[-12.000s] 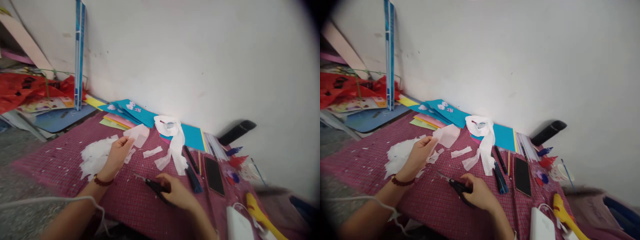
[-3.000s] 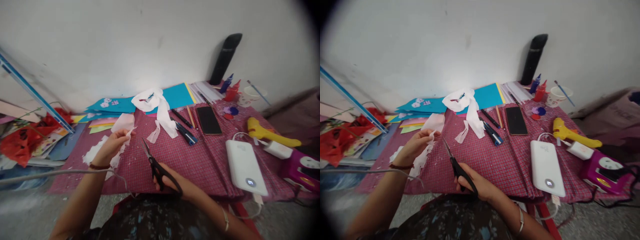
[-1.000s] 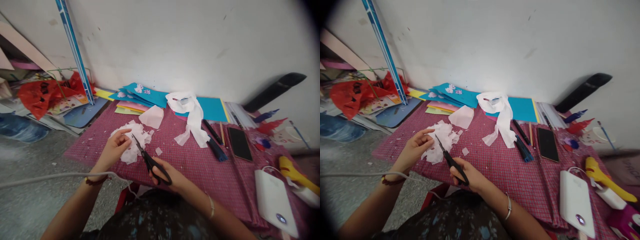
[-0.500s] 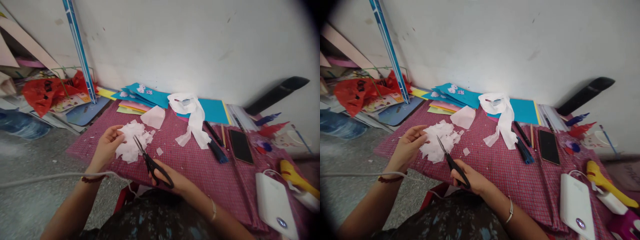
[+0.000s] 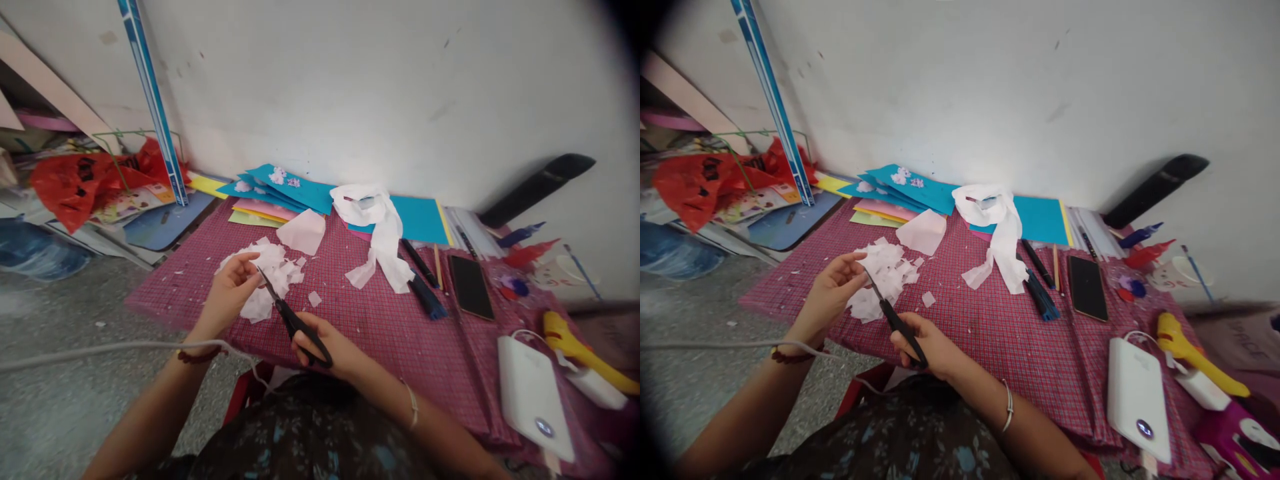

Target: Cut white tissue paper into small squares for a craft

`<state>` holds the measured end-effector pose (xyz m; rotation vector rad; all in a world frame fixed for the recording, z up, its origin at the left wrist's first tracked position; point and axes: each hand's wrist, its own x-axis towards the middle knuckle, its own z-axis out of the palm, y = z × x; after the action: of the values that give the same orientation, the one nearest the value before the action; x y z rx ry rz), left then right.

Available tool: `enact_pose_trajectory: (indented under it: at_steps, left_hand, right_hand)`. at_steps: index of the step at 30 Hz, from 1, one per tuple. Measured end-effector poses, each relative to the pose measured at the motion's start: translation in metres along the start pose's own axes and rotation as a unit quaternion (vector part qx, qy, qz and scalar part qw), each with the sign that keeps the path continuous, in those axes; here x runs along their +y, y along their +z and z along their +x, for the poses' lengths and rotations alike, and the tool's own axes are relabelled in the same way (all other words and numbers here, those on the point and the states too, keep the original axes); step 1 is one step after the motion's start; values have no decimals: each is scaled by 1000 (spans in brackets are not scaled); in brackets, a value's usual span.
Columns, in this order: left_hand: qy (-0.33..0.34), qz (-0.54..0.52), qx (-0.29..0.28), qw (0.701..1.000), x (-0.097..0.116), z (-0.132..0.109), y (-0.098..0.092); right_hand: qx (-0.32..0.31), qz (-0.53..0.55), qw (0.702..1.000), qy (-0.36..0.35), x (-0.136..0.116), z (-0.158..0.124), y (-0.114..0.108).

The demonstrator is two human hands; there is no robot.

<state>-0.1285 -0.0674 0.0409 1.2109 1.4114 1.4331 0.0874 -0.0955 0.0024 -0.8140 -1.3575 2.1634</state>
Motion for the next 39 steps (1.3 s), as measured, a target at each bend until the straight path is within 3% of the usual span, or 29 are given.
enact_pose_trajectory:
  at_steps: [3,7,12,15,18,23,26,29,34,37,39]
  left_hand:
    - [3,-3,6,1000,-2,0,0]
    - [11,11,11,1000,-3,4,-3]
    - [37,104,34,993,-3,26,-16]
    - [103,267,19,958,-4,41,-22]
    - [185,375,-1,908,-5,49,-13]
    - [197,352,-104,909,-3,53,39]
    - [149,325,-181,916,-2,54,87]
    - [123,327,-245,904,-6,54,142]
    - [132,452,-269,840,-17,61,218]
    - [136,512,-266,805,-23,68,242]
    - [138,516,-270,801,-27,71,249]
  right_hand:
    - [4,21,1000,1,3,2,0]
    - [-36,113,993,15,11,0,-3]
    - [-85,289,951,73,19,-10,-15]
    - [-75,308,946,68,21,-21,-24]
    - [-44,279,959,36,25,-39,-32]
    - [34,151,986,-65,30,-78,-49]
    - [68,96,988,-98,29,-103,-61]
    - [80,80,987,-115,33,-119,-72]
    - [78,137,977,-141,45,-128,-84]
    - [69,163,972,-156,49,-129,-87]
    - [64,174,969,-161,49,-129,-88]
